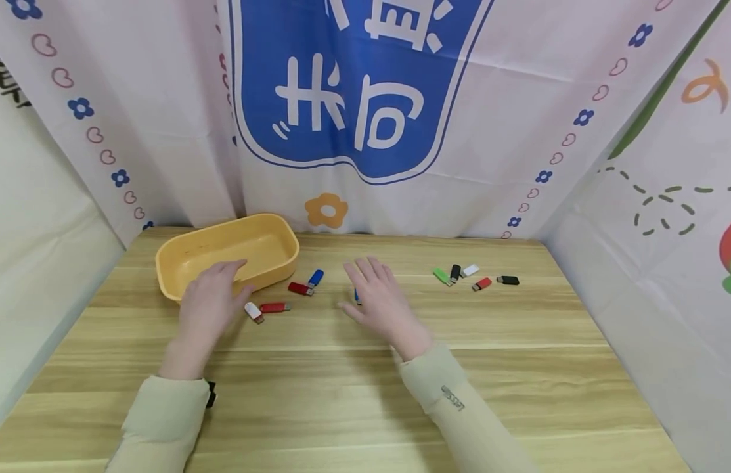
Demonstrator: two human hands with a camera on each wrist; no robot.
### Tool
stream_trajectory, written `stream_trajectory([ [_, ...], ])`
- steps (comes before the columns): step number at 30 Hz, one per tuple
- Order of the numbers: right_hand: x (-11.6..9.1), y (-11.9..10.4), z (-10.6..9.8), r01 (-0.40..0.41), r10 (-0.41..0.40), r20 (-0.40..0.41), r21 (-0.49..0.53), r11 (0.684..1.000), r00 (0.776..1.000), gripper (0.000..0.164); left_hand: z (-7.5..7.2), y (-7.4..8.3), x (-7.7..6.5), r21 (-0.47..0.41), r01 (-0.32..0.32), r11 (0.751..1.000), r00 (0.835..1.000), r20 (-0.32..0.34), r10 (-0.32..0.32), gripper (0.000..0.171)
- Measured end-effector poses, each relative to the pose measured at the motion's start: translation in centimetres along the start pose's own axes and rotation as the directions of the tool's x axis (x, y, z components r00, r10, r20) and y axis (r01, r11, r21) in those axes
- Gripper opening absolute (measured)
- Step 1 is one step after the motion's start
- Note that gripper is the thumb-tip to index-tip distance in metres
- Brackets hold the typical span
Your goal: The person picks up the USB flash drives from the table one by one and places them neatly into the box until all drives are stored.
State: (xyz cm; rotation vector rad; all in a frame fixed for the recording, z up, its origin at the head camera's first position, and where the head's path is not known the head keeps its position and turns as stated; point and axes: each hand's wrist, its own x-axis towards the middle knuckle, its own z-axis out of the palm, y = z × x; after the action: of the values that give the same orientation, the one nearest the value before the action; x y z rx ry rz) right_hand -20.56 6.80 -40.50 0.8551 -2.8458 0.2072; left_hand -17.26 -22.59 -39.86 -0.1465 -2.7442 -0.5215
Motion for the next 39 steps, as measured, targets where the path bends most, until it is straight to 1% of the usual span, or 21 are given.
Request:
stream_trajectory([
  [2,0.8,-0.7,0.3,0.024,-0.024,-0.006,-0.011,1.000,1.000,0.074,-0.3,-0.8,0.1,0.011,0.012,1.000,1.000,0.007,-0.012,0.049],
  [8,3.3,-2.7,1.6,0.095,-0.096,-0.058,-0.028,0.995,0.994,0.066,-0.9,-2.6,0.1,0.027,0.050,0.998,0.995,0.080,-0.052,0.050],
  [13,5.1,-3.9,2.6,0.140,-0.146,-0.119,-0.063,0.988,0.982,0.057,-1.0,-3.4,0.1,0.034,0.053,0.998,0.993,0.100,-0.056,0.049],
  [16,6.1,-4.5,3.1,0.157,-0.165,-0.158,-0.066,0.985,0.974,0.051,-1.0,-3.6,0.0,0.041,0.066,0.997,0.990,0.122,-0.071,0.048],
  [18,6.7,-4.8,3.5,0.168,-0.176,-0.171,-0.063,0.984,0.969,0.051,-0.9,-3.8,0.0,0.051,0.073,0.996,0.988,0.131,-0.079,0.047],
  [23,8.2,-5.7,4.2,0.192,-0.205,-0.174,-0.090,0.977,0.963,0.046,-0.8,-4.3,0.0,0.067,0.063,0.996,0.988,0.138,-0.072,0.039],
  [30,9.4,-6.8,4.4,0.208,-0.235,-0.174,-0.163,0.964,0.956,0.033,-0.5,-4.7,0.0,0.093,0.053,0.994,0.985,0.156,-0.067,0.026],
  [34,9.8,-7.1,4.6,0.213,-0.243,-0.157,-0.186,0.959,0.957,0.029,-0.5,-4.7,-0.1,0.108,0.059,0.992,0.981,0.180,-0.078,0.025],
  [39,10.0,-7.2,4.9,0.213,-0.237,-0.136,-0.175,0.961,0.962,0.030,-0.6,-4.6,-0.1,0.097,0.091,0.991,0.974,0.198,-0.108,0.026],
])
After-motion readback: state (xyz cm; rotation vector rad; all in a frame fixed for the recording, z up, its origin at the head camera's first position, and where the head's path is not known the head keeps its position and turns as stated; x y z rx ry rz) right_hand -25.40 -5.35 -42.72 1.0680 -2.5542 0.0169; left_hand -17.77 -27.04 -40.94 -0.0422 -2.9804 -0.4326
